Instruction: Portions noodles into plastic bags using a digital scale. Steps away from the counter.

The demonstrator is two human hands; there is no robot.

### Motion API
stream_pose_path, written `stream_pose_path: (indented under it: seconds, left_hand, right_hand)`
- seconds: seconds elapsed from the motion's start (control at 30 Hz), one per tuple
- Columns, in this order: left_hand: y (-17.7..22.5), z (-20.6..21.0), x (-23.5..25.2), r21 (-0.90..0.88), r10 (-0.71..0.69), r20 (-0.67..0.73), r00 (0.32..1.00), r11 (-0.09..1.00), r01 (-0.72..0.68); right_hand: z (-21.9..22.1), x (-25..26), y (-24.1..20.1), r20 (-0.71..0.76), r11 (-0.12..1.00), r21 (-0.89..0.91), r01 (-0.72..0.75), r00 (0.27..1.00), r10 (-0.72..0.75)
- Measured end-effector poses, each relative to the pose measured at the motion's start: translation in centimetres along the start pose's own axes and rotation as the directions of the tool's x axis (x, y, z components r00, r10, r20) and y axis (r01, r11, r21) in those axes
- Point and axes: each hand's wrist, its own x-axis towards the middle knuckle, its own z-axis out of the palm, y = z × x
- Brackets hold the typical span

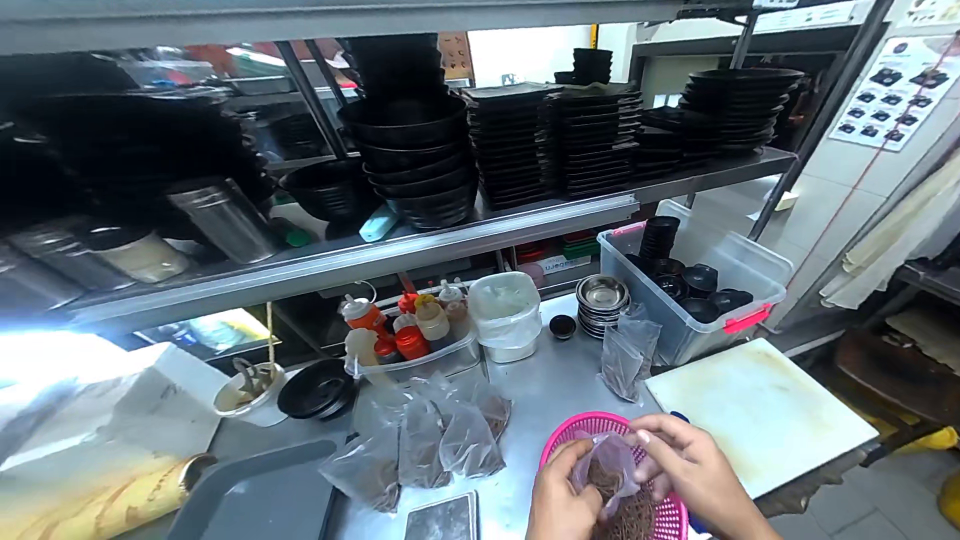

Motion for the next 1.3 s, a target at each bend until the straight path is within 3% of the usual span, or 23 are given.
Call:
stream_pose_path:
  seconds: [0.1,0.17,0.3,0.43,0.6,0.77,0.9,0.97,1.03,1.13,1.23,1.3]
  left_hand:
    - [2.2,-1.8,-1.2,-0.182,-0.042,-0.027,0.999,0.983,0.037]
    - [3.7,-3.8,-2.7,-0.247,-0.046,-0.062,0.997,0.969,0.029]
    - [5.9,-8.5,-5.8,-0.292,-0.038,-0.153,0.988,0.956,-0.009]
    - [5.0,-12.4,-7.9,-0.327,-0.081,-0.228,0.970,0.945,0.002]
    - [2.3,-15.4,-10.1,-0.318,-0.170,-0.367,0.914,0.947,0.049]
    - [-3.1,-16.6,-11.3,-0.248,-0.224,-0.549,0.805,0.964,0.098]
    - [-11.2,-17.7,-11.6,-0.056,-0.329,-0.559,0.761,0.931,0.362]
    - [-13.0,-18.2,-11.9,0.053,-0.313,-0.568,0.761,0.909,0.414]
    - [-12.9,-18.6,-12.1,0.149,-0.239,-0.586,0.774,0.907,0.393]
    - [-12.8,-19.1,-11.8,0.248,-0.188,-0.603,0.775,0.880,0.406]
    - [-13.3,-19.9,-11.1,0.333,-0.183,-0.622,0.761,0.819,0.468]
    - [-13.2,-20.4,-10.7,0.366,-0.197,-0.627,0.754,0.779,0.508]
  right_hand:
    - [0.0,-0.2,2.1,-0.149,0.994,0.067,0.086,0.986,-0.075]
    - [0.1,-0.3,3.8,-0.167,0.996,0.082,0.040,0.986,-0.026]
    - [0.5,-0.7,8.6,-0.051,0.988,-0.073,-0.138,0.990,0.134]
    - [1.7,-1.0,13.2,0.080,0.920,-0.313,-0.236,0.959,0.273]
    - [3.4,-1.3,14.0,0.122,0.913,-0.311,-0.263,0.942,0.313]
    - [3.8,-0.7,14.5,0.124,0.912,-0.319,-0.257,0.943,0.309]
    - [4.0,-0.6,15.1,0.100,0.908,-0.328,-0.260,0.946,0.307]
    - [4.1,-0.5,15.2,0.104,0.903,-0.359,-0.238,0.951,0.292]
    - [4.0,-0.1,15.6,0.121,0.836,-0.525,-0.162,0.958,0.262]
    - [3.9,0.7,16.7,0.196,0.586,-0.810,-0.037,0.924,0.329]
    - [4.7,0.7,18.0,0.212,0.383,-0.923,0.018,0.857,0.470]
    - [5.1,0.5,19.4,0.233,0.314,-0.946,0.084,0.851,0.471]
